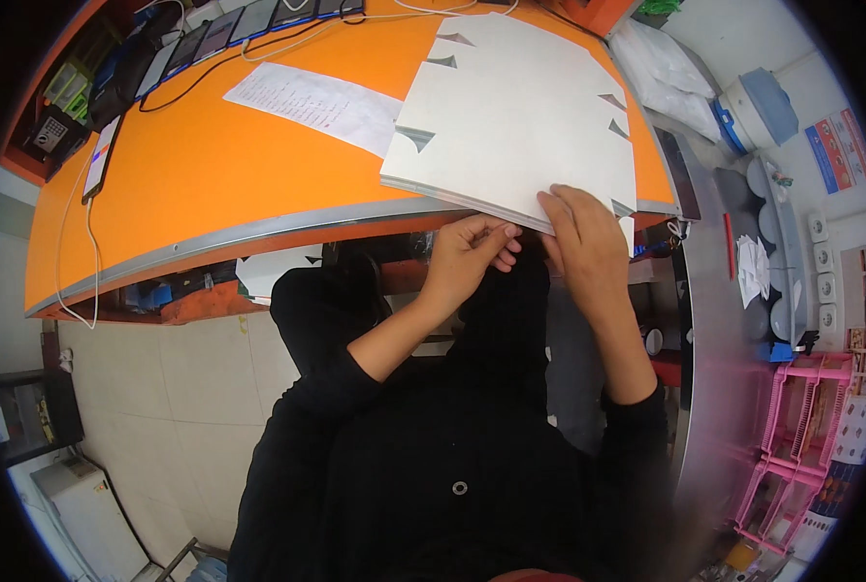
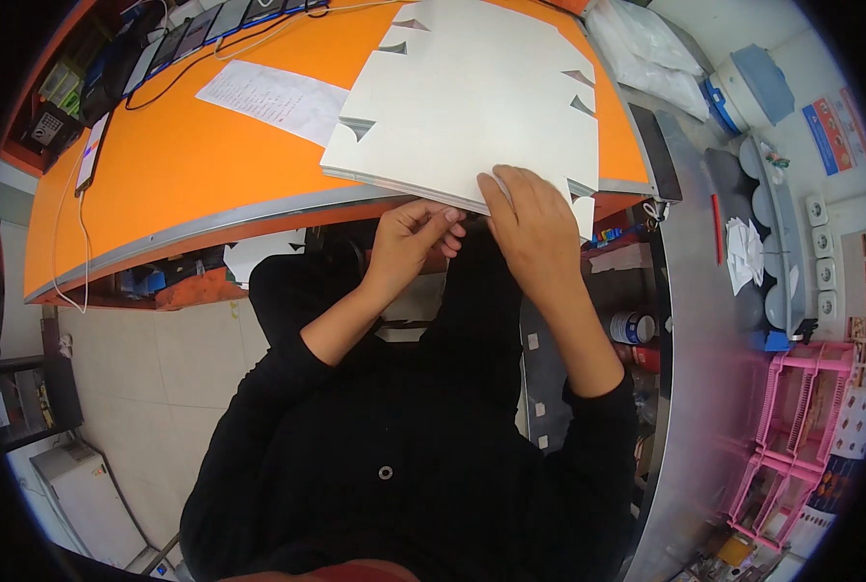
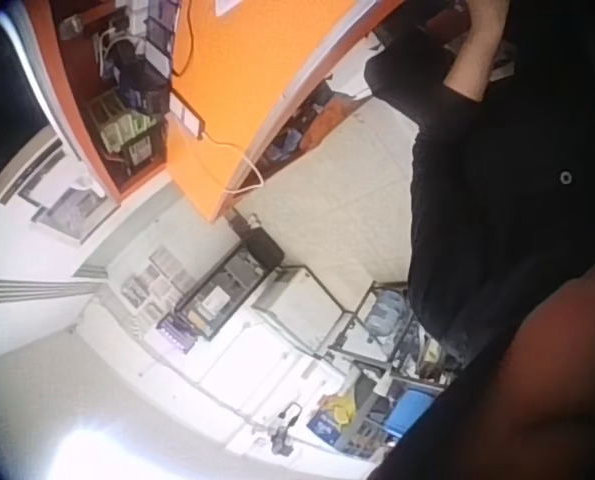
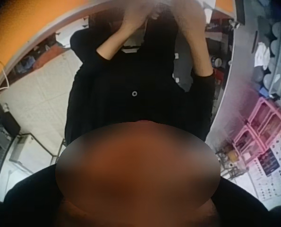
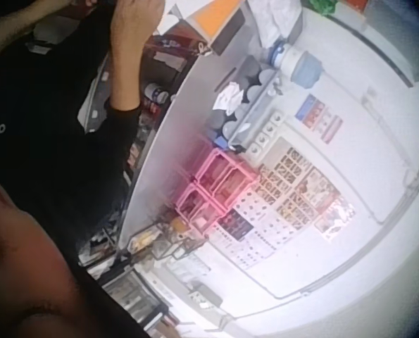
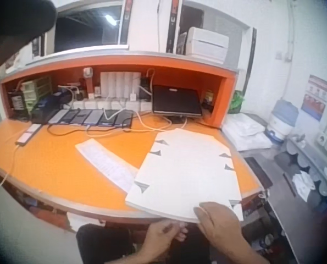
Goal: Assembling and folding cardboard food packaging boxes at a counter.
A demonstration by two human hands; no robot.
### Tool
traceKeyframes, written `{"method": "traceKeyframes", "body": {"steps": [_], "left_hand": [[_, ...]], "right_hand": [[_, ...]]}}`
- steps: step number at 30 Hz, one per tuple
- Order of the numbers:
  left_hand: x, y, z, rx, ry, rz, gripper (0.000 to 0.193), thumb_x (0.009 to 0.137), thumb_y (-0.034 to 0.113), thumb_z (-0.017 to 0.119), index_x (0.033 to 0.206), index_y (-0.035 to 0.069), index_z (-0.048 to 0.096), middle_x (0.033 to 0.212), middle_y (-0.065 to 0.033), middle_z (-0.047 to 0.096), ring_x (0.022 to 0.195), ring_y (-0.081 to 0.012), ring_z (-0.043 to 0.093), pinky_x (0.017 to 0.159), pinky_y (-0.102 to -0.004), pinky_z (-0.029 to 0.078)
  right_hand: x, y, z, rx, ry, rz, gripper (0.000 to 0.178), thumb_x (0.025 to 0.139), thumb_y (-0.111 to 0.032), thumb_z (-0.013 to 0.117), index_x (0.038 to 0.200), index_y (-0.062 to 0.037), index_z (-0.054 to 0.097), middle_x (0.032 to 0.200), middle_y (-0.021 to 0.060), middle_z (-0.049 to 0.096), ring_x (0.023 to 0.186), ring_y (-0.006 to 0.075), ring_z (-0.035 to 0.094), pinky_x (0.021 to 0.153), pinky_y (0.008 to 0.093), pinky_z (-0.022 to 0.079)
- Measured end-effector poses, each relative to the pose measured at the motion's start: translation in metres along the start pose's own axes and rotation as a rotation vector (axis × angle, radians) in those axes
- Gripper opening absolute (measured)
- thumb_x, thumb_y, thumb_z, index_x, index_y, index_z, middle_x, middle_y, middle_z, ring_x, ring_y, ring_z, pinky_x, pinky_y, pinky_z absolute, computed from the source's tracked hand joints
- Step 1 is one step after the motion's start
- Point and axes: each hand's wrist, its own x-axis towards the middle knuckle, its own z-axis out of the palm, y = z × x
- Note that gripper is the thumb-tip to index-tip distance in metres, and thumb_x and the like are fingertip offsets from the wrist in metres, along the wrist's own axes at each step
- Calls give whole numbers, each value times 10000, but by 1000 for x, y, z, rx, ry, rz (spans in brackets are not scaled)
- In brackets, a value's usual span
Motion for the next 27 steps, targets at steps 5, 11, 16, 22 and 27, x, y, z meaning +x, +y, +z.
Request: {"method": "traceKeyframes", "body": {"steps": [5, 11, 16, 22, 27], "left_hand": [[1, 18, 15, 66, 48, 81, 189, 912, 147, 597, 934, -36, 641, 744, -75, 636, 636, -113, 605, 593, -241, 518], [5, -15, 5, 143, 84, 61, 164, 921, 97, 553, 918, -42, 640, 685, -71, 623, 590, -110, 604, 562, -234, 513], [-34, -36, -2, 11, -82, -155, 152, 927, 85, 546, 926, -36, 638, 769, -75, 637, 680, -117, 617, 615, -243, 524], [-41, 23, 31, 509, -173, 284, 70, 850, 53, 625, 881, -5, 649, 757, -91, 629, 650, -161, 615, 583, -263, 493], [-38, 36, 50, 866, -409, 617, 69, 759, 28, 692, 813, 20, 651, 724, -101, 611, 627, -239, 603, 556, -323, 468]], "right_hand": [[9, 11, -13, 132, 114, -58, 374, 685, -31, 679, 1054, -31, 618, 1016, 93, 630, 913, 259, 634, 742, 330, 526], [7, 12, -16, 179, 163, -35, 357, 685, -25, 679, 1039, -35, 628, 1008, 73, 642, 905, 240, 638, 745, 323, 524], [4, 3, -19, 224, 109, 1, 359, 678, -36, 694, 1031, -39, 630, 998, 79, 644, 900, 247, 632, 751, 327, 516], [-54, -3, -33, 1155, -41, 564, 513, 705, -89, 772, 1181, -20, 596, 1014, 94, 635, 865, 125, 584, 755, 264, 474], [-76, -4, -48, 1235, -102, 592, 214, 735, -30, 739, 946, -29, 707, 856, 64, 652, 786, 117, 612, 679, 225, 488]]}}
